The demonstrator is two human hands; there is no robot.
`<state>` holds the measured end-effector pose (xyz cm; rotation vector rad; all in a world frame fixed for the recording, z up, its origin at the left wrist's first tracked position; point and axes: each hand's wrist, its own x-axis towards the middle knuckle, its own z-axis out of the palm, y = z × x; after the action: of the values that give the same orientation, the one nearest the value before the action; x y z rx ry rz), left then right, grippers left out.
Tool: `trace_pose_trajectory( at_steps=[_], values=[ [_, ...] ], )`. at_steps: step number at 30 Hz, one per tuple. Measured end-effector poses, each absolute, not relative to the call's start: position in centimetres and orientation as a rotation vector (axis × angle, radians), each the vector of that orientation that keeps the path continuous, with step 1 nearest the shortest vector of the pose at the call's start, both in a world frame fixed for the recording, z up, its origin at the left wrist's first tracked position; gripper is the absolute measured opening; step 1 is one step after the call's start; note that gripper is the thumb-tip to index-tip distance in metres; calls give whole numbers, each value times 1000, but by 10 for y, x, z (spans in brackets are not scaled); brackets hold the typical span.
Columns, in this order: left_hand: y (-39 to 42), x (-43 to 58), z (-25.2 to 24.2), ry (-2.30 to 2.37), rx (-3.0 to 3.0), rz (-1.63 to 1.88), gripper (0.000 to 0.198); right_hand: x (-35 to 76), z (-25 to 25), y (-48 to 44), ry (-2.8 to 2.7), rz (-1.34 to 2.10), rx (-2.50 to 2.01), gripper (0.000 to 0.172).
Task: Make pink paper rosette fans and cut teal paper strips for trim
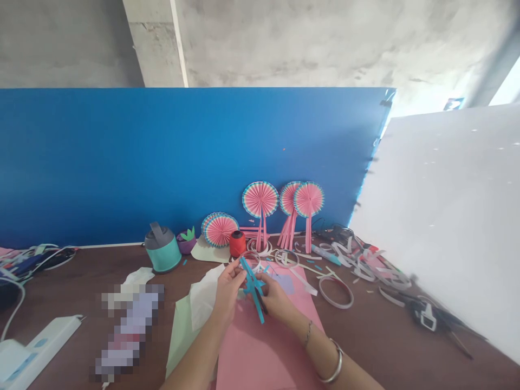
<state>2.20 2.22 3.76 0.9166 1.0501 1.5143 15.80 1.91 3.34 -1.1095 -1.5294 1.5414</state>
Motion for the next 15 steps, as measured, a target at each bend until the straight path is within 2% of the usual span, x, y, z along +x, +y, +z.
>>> trace_pose_trajectory(
  at_steps=[15],
  values=[
    [22,22,38,1057,946,1503,45,159,28,22,-1526,1527,-1099,42]
  ],
)
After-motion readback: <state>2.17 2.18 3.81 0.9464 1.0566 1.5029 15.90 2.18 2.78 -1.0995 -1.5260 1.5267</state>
